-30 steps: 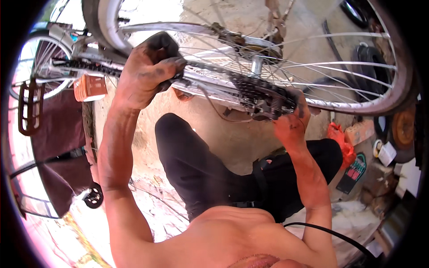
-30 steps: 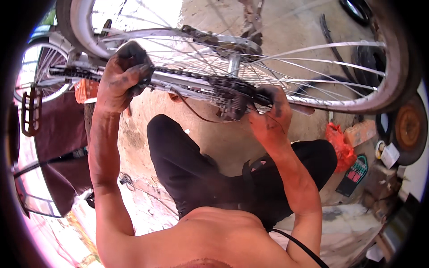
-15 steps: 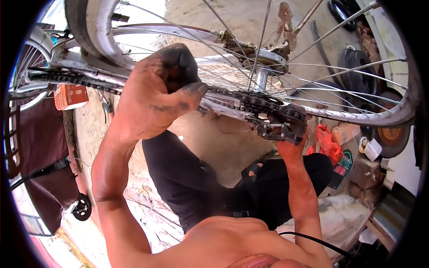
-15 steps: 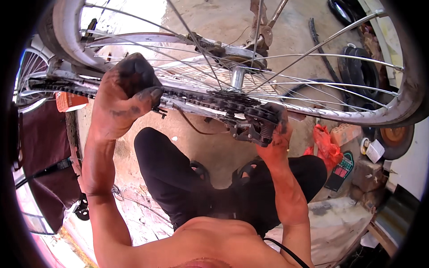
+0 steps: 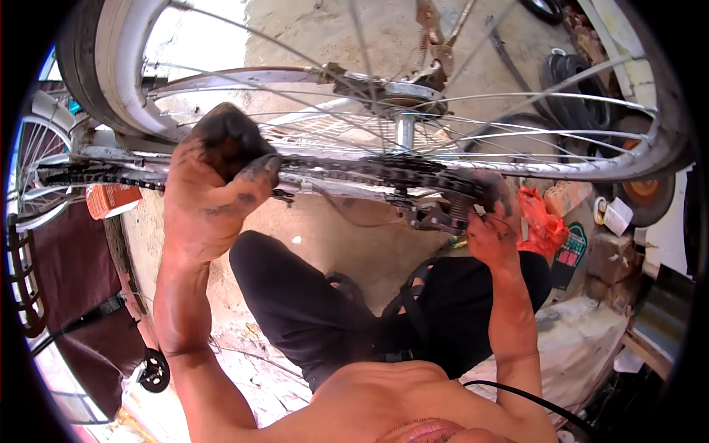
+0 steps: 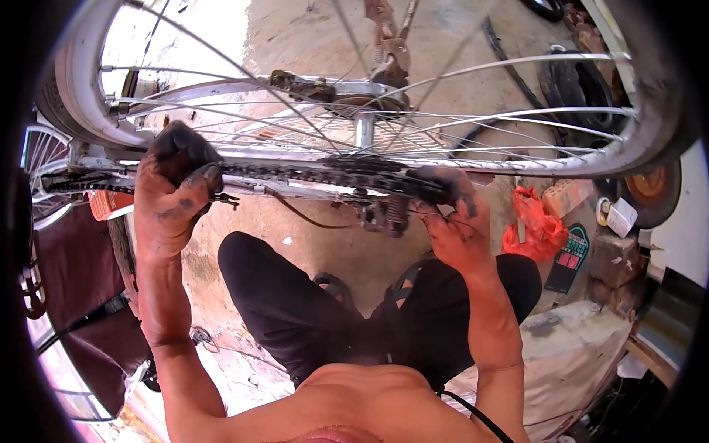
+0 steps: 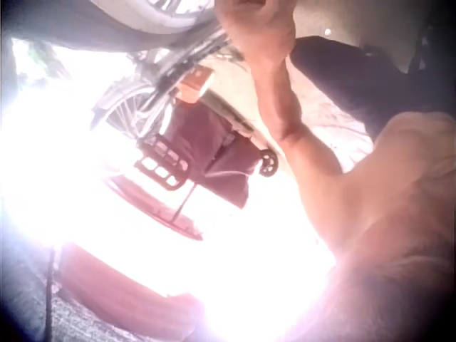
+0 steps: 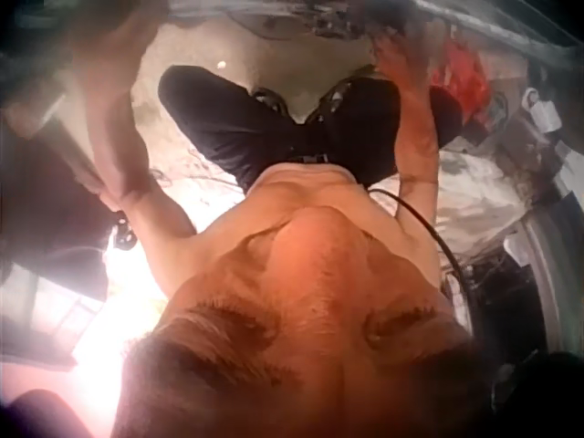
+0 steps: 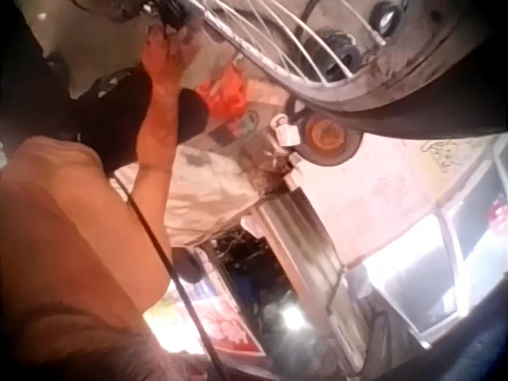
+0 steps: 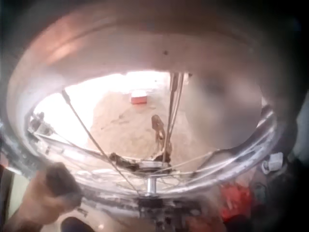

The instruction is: The person repairs a bicycle chain by hand, using pliers to manipulate the links while the bike is upside down.

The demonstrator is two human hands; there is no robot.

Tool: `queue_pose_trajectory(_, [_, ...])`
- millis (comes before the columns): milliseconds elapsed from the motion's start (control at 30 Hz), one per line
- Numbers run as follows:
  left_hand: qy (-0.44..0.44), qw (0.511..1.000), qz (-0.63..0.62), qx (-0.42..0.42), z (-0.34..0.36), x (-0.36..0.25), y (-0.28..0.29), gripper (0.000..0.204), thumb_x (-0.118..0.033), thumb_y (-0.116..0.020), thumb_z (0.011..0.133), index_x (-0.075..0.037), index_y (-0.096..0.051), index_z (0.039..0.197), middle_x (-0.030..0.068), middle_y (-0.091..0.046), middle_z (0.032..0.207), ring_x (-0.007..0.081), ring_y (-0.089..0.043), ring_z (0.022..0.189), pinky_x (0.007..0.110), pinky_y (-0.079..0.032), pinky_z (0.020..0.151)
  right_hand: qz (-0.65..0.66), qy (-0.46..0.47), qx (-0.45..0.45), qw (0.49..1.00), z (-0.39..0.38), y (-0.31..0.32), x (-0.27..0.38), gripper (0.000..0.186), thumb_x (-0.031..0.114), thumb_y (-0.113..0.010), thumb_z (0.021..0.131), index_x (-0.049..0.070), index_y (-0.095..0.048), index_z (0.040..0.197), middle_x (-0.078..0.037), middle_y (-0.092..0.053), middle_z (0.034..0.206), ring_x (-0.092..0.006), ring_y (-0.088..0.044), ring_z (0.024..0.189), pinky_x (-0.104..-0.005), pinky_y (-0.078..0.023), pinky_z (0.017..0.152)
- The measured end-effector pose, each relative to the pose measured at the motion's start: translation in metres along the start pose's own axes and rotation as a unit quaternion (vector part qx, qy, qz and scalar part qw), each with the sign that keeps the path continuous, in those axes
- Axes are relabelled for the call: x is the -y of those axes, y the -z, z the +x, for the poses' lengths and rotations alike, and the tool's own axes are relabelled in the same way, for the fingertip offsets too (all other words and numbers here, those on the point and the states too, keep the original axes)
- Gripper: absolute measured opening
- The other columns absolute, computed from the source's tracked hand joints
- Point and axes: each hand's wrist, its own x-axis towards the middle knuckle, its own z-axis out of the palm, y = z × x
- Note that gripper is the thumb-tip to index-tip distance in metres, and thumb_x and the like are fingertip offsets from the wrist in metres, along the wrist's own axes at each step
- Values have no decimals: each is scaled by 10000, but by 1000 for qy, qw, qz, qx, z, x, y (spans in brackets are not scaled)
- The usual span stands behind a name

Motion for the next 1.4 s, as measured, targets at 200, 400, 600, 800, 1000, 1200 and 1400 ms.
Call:
queue_pose_trajectory(200, [-5, 999, 21, -32, -1, -1, 11, 115, 54, -579, 842, -37, -511, 862, -8, -542, 745, 38, -441, 651, 185, -338, 541, -147, 117, 45, 981, 8, 22, 8, 339, -52, -729, 831, -1, -583, 1133, -73, -618, 1011, -166, -661, 915, -282, -544, 773])
queue_pose_trajectory(400, [4, 998, 31, -46, -3, -4, 14, 98, 24, -595, 847, -48, -529, 849, -16, -544, 735, 29, -421, 610, 185, -295, 492, 193, -9, 69, 979, 14, 48, 35, 380, -62, -758, 818, 9, -583, 1148, -59, -602, 1039, -145, -617, 944, -287, -521, 815])
queue_pose_trajectory(600, [-50, 993, -107, -30, -1, -5, 15, 111, 2, -605, 848, -66, -518, 858, 0, -554, 730, 42, -426, 549, 192, -286, 425, 17, 118, 92, 989, 37, 50, 80, 390, -37, -804, 755, 32, -673, 1117, -75, -625, 1021, -165, -632, 896, -282, -520, 822])
queue_pose_trajectory(800, [-145, 981, -127, -8, -14, -42, 10, 149, 9, -609, 791, -62, -489, 845, 35, -553, 738, 63, -427, 551, 217, -327, 452, -180, 95, 136, 970, 48, 36, 108, 289, 61, -849, 709, 106, -762, 981, -57, -681, 1122, -211, -637, 1034, -329, -528, 932])
queue_pose_trajectory(1000, [-201, 975, -98, 7, -23, -53, 6, 191, 11, -632, 741, -41, -480, 845, 85, -582, 774, 93, -498, 628, 228, -407, 544, -183, 68, 148, 969, 59, 13, 128, 233, 90, -856, 706, 110, -753, 914, -42, -688, 1074, -204, -646, 1033, -326, -524, 918])
queue_pose_trajectory(1200, [-281, 954, -77, 74, -19, -64, -1, 239, -18, -754, 782, -6, -541, 890, 63, -621, 831, 80, -561, 709, 213, -449, 588, -127, -27, 153, 980, 68, -4, 150, 238, 131, -800, 778, 47, -704, 979, -41, -685, 985, -202, -679, 940, -283, -530, 880])
queue_pose_trajectory(1400, [-315, 949, -9, 2, -16, -74, -21, 254, -138, -782, 850, -24, -561, 906, 96, -620, 847, 101, -549, 701, 209, -405, 575, -108, 34, 132, 985, 64, -8, 141, 232, 108, -811, 753, 90, -724, 967, -39, -687, 1007, -187, -676, 978, -273, -541, 891])
